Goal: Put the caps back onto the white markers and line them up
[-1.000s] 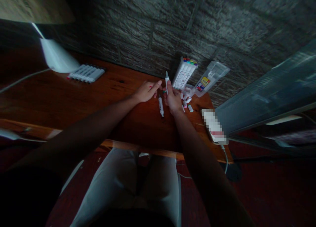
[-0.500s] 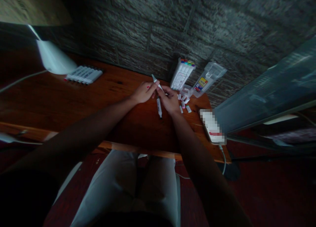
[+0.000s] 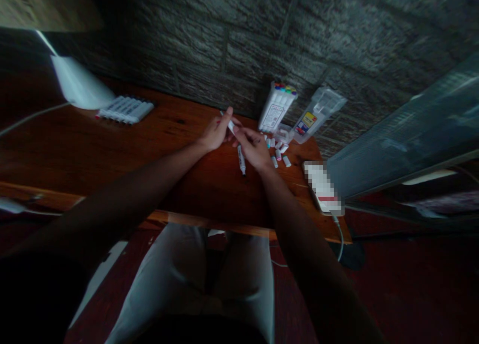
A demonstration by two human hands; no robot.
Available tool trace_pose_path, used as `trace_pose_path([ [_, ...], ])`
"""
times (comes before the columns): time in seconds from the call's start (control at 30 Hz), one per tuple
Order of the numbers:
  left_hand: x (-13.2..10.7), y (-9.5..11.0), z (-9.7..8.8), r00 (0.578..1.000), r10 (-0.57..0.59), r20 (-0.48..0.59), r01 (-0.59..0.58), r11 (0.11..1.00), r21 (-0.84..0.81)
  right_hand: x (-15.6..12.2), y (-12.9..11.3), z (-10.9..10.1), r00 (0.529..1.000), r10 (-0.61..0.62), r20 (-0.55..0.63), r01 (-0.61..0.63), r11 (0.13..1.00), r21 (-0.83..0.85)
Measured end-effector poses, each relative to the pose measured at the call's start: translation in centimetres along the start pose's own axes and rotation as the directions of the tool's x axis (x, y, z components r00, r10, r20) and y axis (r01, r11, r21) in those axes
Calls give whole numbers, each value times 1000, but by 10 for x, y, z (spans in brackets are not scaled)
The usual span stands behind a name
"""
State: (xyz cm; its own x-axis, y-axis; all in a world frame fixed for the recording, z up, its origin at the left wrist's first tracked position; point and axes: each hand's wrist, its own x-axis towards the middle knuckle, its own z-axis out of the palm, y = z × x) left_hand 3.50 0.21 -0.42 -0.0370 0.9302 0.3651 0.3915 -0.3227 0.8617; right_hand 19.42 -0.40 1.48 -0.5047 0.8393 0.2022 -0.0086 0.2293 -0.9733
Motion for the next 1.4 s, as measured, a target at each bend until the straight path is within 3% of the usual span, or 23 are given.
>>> trace_pose_path([
  [0.23,-3,11,2,998,-15,55,16,1000,-13,-1,1,0,992,124,8,-124,982,145],
  [0.47,-4,15,3,997,13,73,-12,1000,-23,-1,-6,-1,955,237,180,-281,917,282],
  [0.67,-9,25,2,997,32,74,-27,998,-65,-5,-11,0,887,330,323,-421,866,270],
  [1.0,-10,32,0,995,46,89,-41,997,-64,-8,-9,4,913,294,283,-372,885,281],
  [1.4,-7,25,-3,990,77,121,-77,997,-6,-8,1,7,974,182,138,-203,966,158],
])
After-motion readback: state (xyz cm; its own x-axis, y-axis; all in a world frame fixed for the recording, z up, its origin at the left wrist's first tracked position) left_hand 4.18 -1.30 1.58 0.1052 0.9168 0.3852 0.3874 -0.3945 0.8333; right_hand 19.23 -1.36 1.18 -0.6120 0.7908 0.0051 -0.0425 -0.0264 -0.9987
